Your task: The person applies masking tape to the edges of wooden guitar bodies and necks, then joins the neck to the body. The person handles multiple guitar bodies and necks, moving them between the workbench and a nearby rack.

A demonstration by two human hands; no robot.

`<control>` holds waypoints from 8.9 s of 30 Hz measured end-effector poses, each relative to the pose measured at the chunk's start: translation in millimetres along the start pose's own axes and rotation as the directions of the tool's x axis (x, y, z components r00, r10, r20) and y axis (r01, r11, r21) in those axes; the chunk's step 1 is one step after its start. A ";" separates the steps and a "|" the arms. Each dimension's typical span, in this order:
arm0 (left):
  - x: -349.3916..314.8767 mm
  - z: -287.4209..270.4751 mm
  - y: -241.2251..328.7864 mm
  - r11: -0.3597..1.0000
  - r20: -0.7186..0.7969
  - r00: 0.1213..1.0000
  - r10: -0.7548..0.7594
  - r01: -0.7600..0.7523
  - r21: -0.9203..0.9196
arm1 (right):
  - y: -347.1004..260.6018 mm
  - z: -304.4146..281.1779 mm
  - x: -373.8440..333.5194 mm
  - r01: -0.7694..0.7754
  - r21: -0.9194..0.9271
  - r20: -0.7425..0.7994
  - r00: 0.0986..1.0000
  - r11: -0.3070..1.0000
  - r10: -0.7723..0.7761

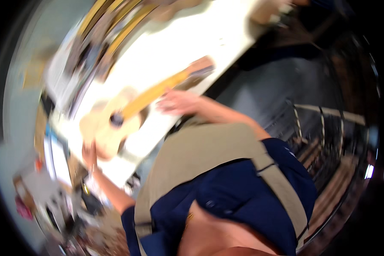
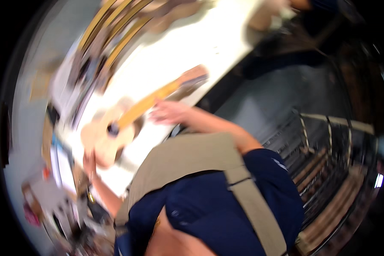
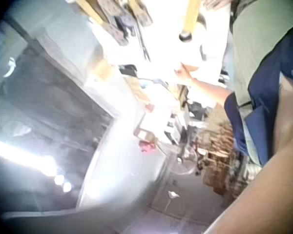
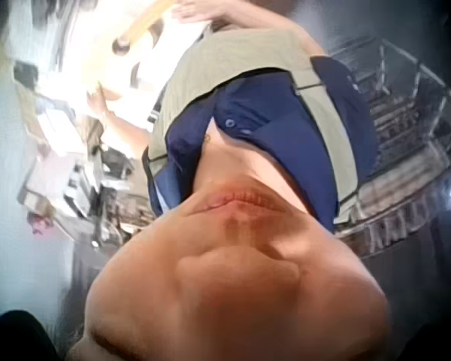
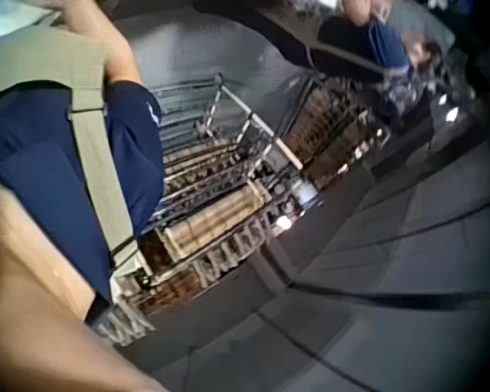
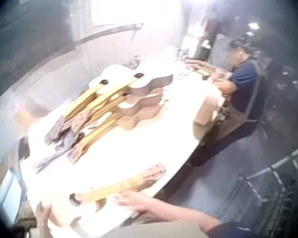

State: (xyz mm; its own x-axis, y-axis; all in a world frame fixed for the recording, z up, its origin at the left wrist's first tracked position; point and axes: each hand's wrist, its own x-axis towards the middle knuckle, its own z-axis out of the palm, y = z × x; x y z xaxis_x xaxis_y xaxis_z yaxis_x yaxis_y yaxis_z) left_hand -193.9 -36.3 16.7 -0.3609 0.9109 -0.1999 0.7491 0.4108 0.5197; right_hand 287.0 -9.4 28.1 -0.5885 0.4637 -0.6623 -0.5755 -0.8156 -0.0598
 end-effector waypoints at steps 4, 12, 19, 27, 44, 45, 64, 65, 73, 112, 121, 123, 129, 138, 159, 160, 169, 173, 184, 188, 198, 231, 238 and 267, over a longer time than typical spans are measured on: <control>-13.3 5.8 -9.7 0.882 0.143 0.973 -0.180 0.224 -0.415 | 20.1 5.1 62.3 0.566 0.159 -0.085 0.824 0.809 -0.560; -96.9 48.3 173.3 0.752 0.466 0.630 0.621 -0.312 -0.580 | -17.0 -2.5 -192.0 0.997 -0.062 0.277 0.059 0.044 -0.959; -241.0 250.8 348.3 0.572 0.543 0.197 0.817 -0.146 -0.807 | 17.2 -90.5 -396.2 0.590 -0.549 -0.404 -0.807 -0.592 -0.430; -352.5 312.8 442.6 0.540 0.629 -0.293 0.720 -0.333 -0.773 | 204.2 -192.2 -709.1 -0.248 -0.832 0.170 -0.965 -0.496 0.197; -396.7 346.7 462.4 0.542 0.676 -0.204 0.708 -0.456 -0.706 | 347.0 -421.1 -931.8 0.065 -0.017 0.010 -0.998 0.998 0.066; -393.2 338.4 464.5 0.524 0.672 -0.182 0.718 -0.494 -0.694 | 329.8 -417.5 -904.3 -0.262 0.403 -0.010 -0.959 0.877 -0.282; -159.8 262.4 440.4 0.617 0.463 0.452 0.762 -0.722 -0.312 | 376.4 -393.5 -850.0 0.392 -0.407 -0.128 -0.919 0.825 0.374; -111.0 259.1 440.3 0.545 0.286 0.478 0.830 -0.804 -0.239 | 378.6 -384.7 -847.9 0.394 -0.444 -0.115 -0.916 0.805 0.385; 280.8 151.8 456.8 0.513 -0.380 0.353 0.855 -0.689 0.513 | 268.5 -413.9 -654.1 -0.168 -0.775 0.218 -0.976 0.610 0.008; -24.2 171.9 279.8 0.661 -0.173 0.643 0.746 -0.747 0.071 | -95.7 -74.7 -112.1 0.518 0.093 0.185 0.830 0.850 -0.526; -29.6 167.6 286.6 0.629 -0.326 0.563 0.759 -0.764 0.145 | -70.4 5.1 -84.5 0.715 -0.697 0.526 0.552 0.044 -0.647; -37.6 166.3 297.4 0.627 -0.418 0.523 0.743 -0.763 0.160 | -68.4 25.1 -79.6 0.741 -0.558 0.374 0.627 0.374 -0.684; -82.9 172.9 324.8 0.615 -0.262 0.913 0.314 -0.406 -0.676 | -63.5 50.6 -77.0 0.798 -0.539 0.326 0.491 0.268 -0.808; -111.3 169.7 357.2 0.299 0.041 0.941 0.336 -0.066 -0.952 | -61.4 53.4 -76.2 0.829 -0.524 0.253 0.370 0.194 -0.894; -35.0 138.9 207.0 0.472 0.396 0.908 -0.136 0.411 -0.780 | -251.8 -80.7 -135.5 0.643 -0.731 0.272 -0.031 -0.227 -0.962; -34.7 139.0 206.9 0.479 0.396 0.909 -0.132 0.409 -0.777 | -254.0 -84.0 -135.1 0.644 -0.727 0.282 -0.036 -0.238 -0.959; -32.1 136.9 214.7 0.458 0.405 0.893 -0.197 0.449 -0.768 | -253.2 -92.3 -136.2 0.646 -0.714 0.315 -0.050 -0.271 -0.948; -37.8 142.9 216.5 0.533 0.167 0.942 -0.290 0.304 -0.790 | -252.8 -95.9 -131.8 0.661 -0.697 0.319 -0.059 -0.276 -0.946; -62.2 177.4 221.0 0.810 -0.441 0.702 0.559 -0.349 0.472 | -250.3 -93.3 -119.1 0.759 -0.596 0.275 -0.112 -0.261 -0.955; -63.5 183.3 221.0 0.787 -0.411 0.708 0.574 -0.340 0.514 | -247.8 -87.0 -117.9 0.721 -0.637 0.263 -0.129 -0.272 -0.956; -68.3 199.0 286.9 0.748 -0.321 0.682 0.657 -0.536 0.391 | -246.8 -82.6 -115.7 0.733 -0.624 0.239 -0.148 -0.268 -0.960; -62.2 199.4 497.8 0.430 0.054 0.439 0.897 -0.893 0.132 | -238.4 -133.9 -59.7 0.905 -0.425 0.013 0.036 0.027 -0.999; -28.5 116.9 543.1 0.473 0.092 0.480 0.872 -0.782 -0.407 | -227.1 -49.2 -92.1 0.909 -0.414 0.044 -0.021 -0.037 -0.999; -91.2 -43.2 405.5 0.161 -0.523 -0.355 0.775 -0.690 0.706 | -106.0 161.7 -162.4 0.976 -0.028 0.775 -0.116 -0.218 -0.621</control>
State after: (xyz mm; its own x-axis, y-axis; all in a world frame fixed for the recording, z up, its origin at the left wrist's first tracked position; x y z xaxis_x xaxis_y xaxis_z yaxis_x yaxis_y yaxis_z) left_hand 118.8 45.6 281.6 0.4181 -0.0247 0.9081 0.7614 -0.5357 -0.3651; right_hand 351.7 57.7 262.8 -0.0142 0.7206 0.6932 -0.4329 0.6204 -0.6539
